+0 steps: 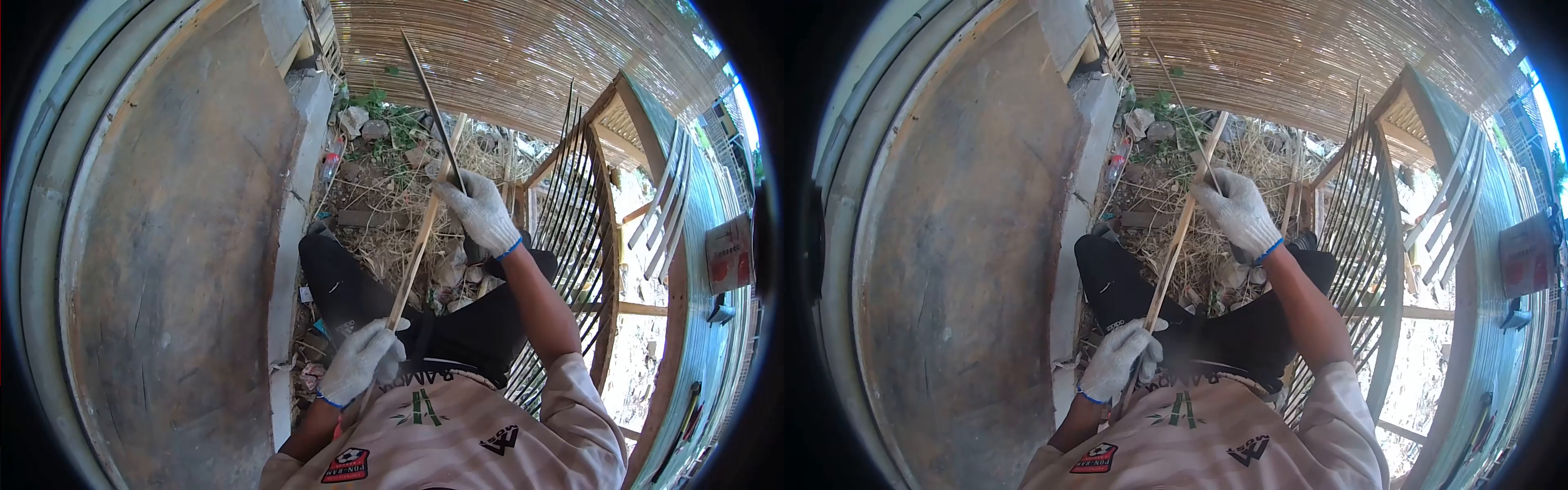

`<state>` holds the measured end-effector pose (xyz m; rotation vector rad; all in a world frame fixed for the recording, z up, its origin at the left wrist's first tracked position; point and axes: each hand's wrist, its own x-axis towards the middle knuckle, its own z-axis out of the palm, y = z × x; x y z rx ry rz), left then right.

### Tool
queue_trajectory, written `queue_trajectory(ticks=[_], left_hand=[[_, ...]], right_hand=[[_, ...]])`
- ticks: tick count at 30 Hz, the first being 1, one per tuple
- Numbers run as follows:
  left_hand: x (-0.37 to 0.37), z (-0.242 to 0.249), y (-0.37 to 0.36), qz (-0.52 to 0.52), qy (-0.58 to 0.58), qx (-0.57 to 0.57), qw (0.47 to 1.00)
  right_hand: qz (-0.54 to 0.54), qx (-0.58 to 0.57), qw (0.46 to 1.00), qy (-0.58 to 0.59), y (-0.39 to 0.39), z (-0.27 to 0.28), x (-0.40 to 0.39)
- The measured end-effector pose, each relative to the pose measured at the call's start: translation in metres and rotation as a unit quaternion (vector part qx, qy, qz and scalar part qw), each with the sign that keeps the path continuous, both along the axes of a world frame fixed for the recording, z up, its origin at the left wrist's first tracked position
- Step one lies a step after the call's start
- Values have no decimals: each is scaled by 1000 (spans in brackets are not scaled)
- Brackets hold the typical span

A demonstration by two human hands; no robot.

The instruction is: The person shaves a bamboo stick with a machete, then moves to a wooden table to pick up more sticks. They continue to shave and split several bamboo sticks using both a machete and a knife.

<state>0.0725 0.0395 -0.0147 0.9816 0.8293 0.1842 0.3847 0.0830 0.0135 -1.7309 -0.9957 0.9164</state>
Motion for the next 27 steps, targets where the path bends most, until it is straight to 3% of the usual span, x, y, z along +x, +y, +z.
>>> queue_trajectory(ticks=[4,7,9,12,14,18,19,27], left_hand=[[-14,-10,-4,-7,-7,13,1000],[-26,-19,-5,-26,8,28,999],[-26,-21,-5,-33,17,46,998],[-15,-20,-2,-3,39,55,998],[-5,-15,6,15,36,36,999],[8,-15,13,61,22,-5,998],[13,-13,13,83,33,-17,996],[10,-4,15,69,33,-1,997]], right_hand=[[-58,32,998,-22,21,3,33],[-79,54,989,-115,31,-1,54],[-73,-10,943,-324,23,9,51],[-8,39,952,-305,-7,-11,21],[95,12,951,-293,-30,-17,-6],[280,-32,896,-343,-62,-12,-49],[299,-32,875,-380,-66,-16,-54],[295,-20,874,-386,-54,-23,-42]])
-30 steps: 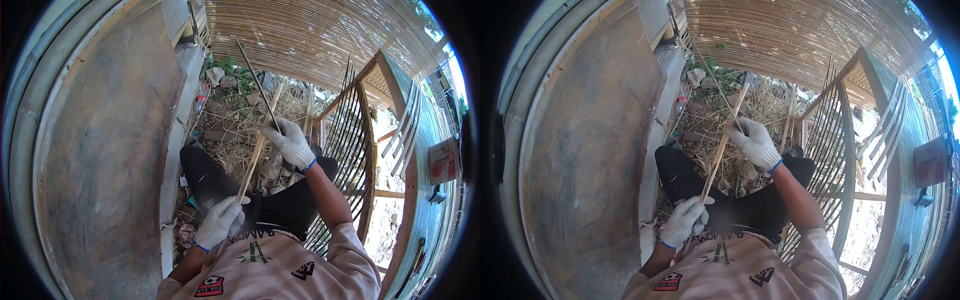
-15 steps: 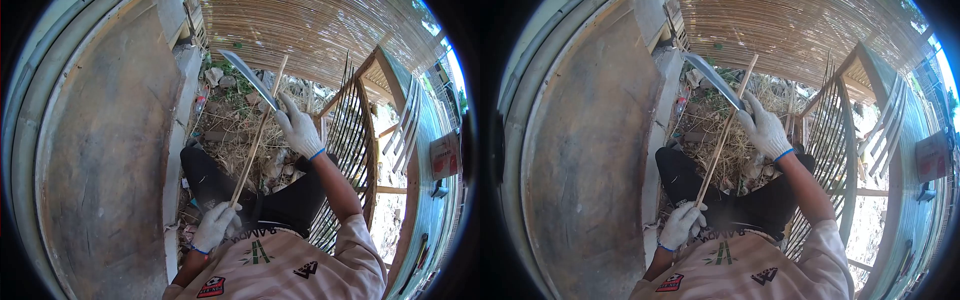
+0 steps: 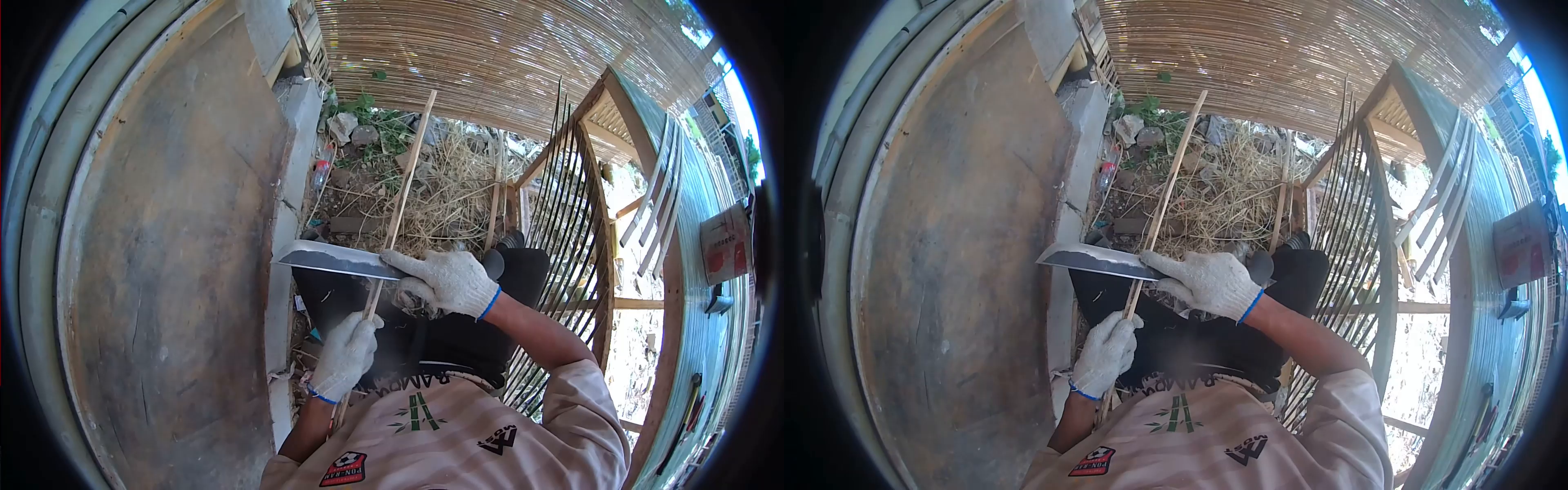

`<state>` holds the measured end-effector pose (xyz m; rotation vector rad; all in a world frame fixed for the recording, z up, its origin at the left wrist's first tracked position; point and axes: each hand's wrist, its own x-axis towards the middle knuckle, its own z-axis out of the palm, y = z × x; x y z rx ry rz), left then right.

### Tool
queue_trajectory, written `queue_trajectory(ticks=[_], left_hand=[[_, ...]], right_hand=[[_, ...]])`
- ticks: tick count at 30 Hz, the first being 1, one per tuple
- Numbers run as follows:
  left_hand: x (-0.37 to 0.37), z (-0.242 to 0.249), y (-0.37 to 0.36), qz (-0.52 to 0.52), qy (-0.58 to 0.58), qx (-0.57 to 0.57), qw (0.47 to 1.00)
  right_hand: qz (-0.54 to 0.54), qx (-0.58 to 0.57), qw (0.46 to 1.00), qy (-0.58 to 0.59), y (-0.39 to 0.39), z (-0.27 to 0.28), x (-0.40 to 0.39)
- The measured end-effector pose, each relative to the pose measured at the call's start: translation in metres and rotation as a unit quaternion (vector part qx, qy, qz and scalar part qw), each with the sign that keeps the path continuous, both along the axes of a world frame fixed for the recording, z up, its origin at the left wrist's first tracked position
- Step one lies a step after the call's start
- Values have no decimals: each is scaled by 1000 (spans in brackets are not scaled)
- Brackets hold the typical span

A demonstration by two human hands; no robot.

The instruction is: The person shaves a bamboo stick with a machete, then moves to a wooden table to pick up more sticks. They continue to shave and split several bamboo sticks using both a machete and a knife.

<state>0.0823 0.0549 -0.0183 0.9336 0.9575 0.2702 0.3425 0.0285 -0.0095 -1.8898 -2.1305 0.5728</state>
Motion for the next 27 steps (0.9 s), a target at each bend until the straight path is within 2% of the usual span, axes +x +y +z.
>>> queue_trajectory(ticks=[9,10,13,14,15,17,19,21,25,26,27], left_hand=[[-15,2,-7,5,-8,-13,1000],[-19,0,-10,0,-13,-22,1000],[-46,-6,-32,-3,12,-30,999],[-53,-8,-35,1,16,-23,1000],[-53,-6,-33,6,17,-25,1000],[-46,-3,-29,41,40,-30,998],[-30,-10,-16,39,14,-31,999],[-12,-15,-6,24,16,-20,999],[14,-6,9,12,37,29,999],[15,-5,10,14,45,45,998],[14,-5,8,13,48,47,998]], right_hand=[[-65,42,996,-47,33,-9,28],[-86,88,991,-49,38,-15,38],[-308,79,948,11,57,-12,103],[-329,78,941,20,54,1,117],[-317,123,940,11,48,0,126],[-301,107,947,29,33,11,108],[-236,105,965,38,16,1,77],[-143,20,989,37,2,13,36],[17,-5,1000,24,-10,-1,-16],[12,-57,998,20,-10,5,-22],[11,-55,998,23,-8,4,-22]])
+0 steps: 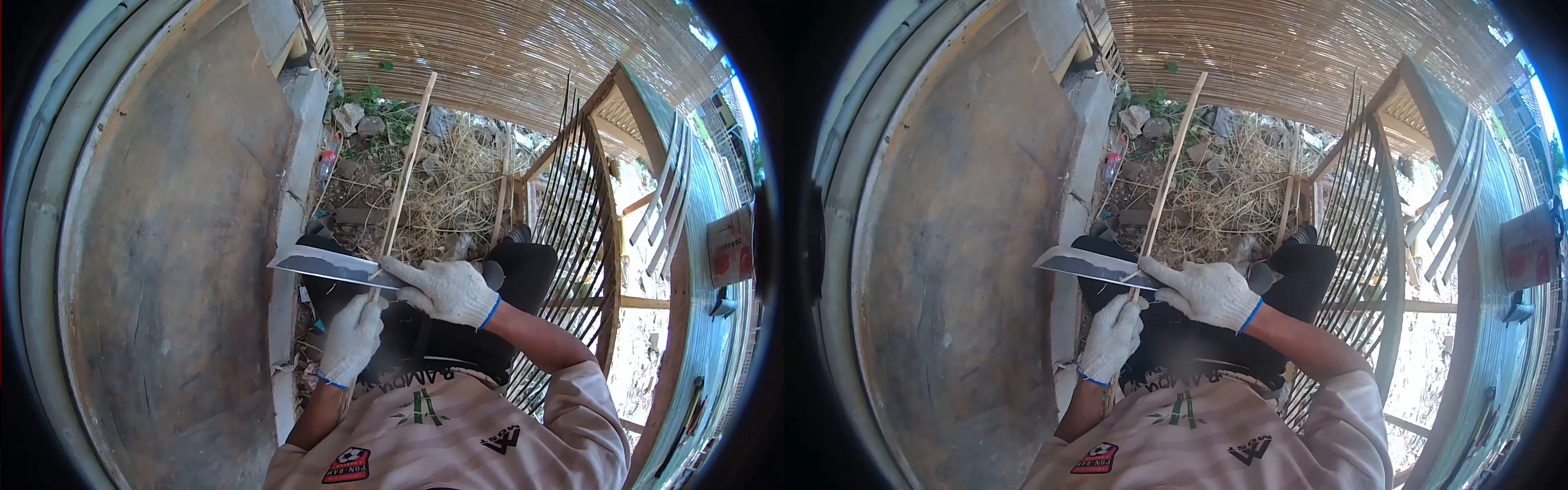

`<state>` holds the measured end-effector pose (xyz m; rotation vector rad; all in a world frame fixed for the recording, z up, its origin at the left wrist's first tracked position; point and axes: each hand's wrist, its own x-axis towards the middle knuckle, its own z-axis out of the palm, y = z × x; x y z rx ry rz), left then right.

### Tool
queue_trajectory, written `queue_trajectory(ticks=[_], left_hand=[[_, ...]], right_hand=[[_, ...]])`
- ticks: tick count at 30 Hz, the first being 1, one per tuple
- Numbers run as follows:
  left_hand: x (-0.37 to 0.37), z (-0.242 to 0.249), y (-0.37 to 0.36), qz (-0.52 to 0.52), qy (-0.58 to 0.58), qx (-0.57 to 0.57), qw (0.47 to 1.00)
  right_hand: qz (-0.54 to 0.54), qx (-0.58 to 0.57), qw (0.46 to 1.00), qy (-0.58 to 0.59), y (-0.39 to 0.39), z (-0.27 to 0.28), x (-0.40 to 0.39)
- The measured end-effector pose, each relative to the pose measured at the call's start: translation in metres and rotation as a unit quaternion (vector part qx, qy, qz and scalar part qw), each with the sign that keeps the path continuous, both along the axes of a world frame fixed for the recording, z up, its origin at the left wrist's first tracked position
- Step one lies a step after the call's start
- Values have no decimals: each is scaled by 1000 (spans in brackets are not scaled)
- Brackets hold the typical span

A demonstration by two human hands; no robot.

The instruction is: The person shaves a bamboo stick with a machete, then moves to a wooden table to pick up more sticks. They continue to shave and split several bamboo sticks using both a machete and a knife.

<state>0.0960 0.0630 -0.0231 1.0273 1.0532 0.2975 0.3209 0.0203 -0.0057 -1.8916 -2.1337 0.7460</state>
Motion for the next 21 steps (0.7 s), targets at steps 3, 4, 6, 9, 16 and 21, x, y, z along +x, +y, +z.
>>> queue_trajectory(ticks=[3,4,6,9,16,21], left_hand=[[-3,-2,-5,-7,14,24,1000],[-6,-3,-10,-13,13,24,1000],[-9,-7,-17,-19,8,23,1000],[-11,-11,-26,-25,-14,24,999],[-9,-4,-23,-34,17,38,999],[-23,-10,-32,-46,-7,-3,999]], right_hand=[[-25,39,999,-12,9,-9,15],[-61,61,996,-5,14,-18,26],[-98,83,992,0,19,-19,45],[-138,45,989,24,21,-9,60],[-54,25,996,-69,6,-2,39],[-174,103,979,-12,23,-16,76]])
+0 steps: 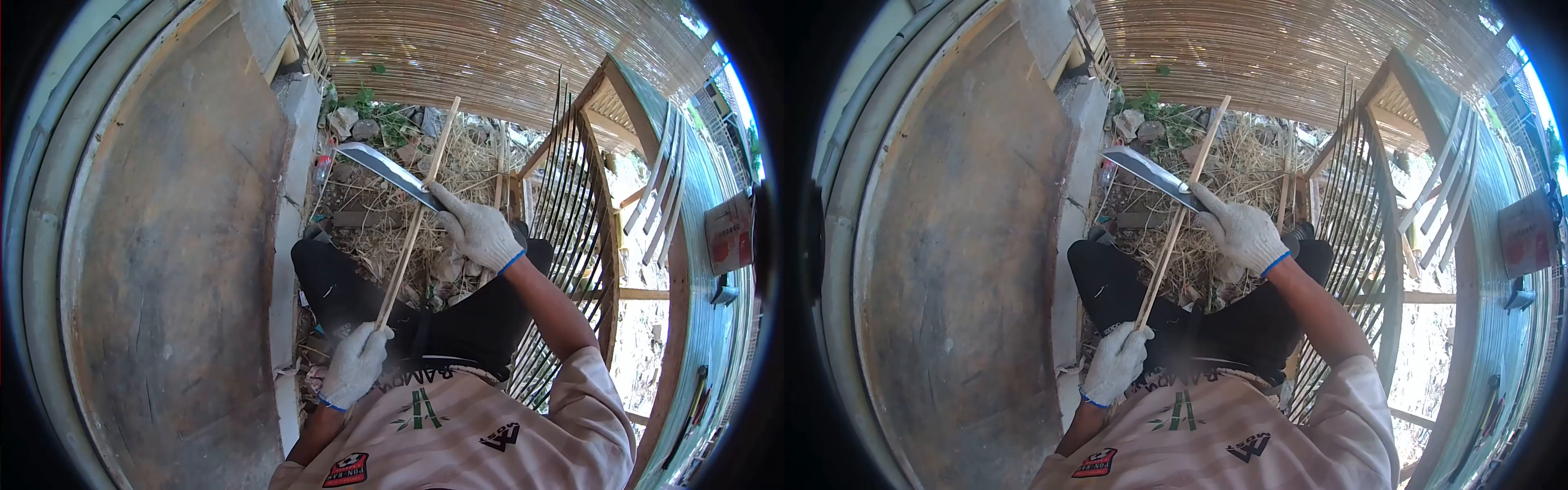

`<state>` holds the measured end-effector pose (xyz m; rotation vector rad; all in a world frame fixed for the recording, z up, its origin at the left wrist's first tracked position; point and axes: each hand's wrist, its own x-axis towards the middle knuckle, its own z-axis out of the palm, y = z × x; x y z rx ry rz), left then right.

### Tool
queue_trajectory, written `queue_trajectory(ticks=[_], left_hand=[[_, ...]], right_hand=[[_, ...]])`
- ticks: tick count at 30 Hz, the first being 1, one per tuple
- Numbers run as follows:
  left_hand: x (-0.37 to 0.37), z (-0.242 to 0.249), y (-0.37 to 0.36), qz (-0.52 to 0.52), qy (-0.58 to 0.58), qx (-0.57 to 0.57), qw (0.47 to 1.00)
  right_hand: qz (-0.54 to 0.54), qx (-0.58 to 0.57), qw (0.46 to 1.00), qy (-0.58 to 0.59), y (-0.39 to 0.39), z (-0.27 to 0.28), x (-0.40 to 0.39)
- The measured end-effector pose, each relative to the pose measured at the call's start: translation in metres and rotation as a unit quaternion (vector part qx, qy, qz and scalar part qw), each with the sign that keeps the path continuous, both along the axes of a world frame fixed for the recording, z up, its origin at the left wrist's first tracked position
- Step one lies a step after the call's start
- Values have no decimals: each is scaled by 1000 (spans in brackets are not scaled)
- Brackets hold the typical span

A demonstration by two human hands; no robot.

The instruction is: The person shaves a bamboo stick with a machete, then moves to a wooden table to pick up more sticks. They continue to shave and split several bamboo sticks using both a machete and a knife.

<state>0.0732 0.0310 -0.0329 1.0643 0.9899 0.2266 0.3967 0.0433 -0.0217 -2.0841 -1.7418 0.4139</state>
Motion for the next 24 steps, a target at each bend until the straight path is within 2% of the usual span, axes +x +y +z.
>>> queue_trajectory(ticks=[3,7,11,13,14,15,17,21,24], left_hand=[[4,4,6,1,-22,-38,999],[7,7,13,25,-31,-68,997],[-5,4,9,29,-24,-51,998],[-11,3,5,28,-24,-43,998],[-18,4,1,23,-14,-49,998],[-21,5,-1,19,-4,-55,998],[-20,10,-2,19,0,-46,999],[-25,11,-7,25,-11,-49,998],[-56,-7,-25,9,10,-53,999]], right_hand=[[40,33,998,-27,-11,3,-16],[132,-47,990,-25,-28,10,-45],[135,-99,986,-23,-23,9,-46],[72,-16,997,-33,-12,0,-27],[34,-15,999,-23,-4,3,-16],[22,44,999,1,2,-3,-2],[31,23,998,-58,7,-3,10],[45,30,995,-83,21,-1,23],[-162,-15,987,-18,40,6,74]])
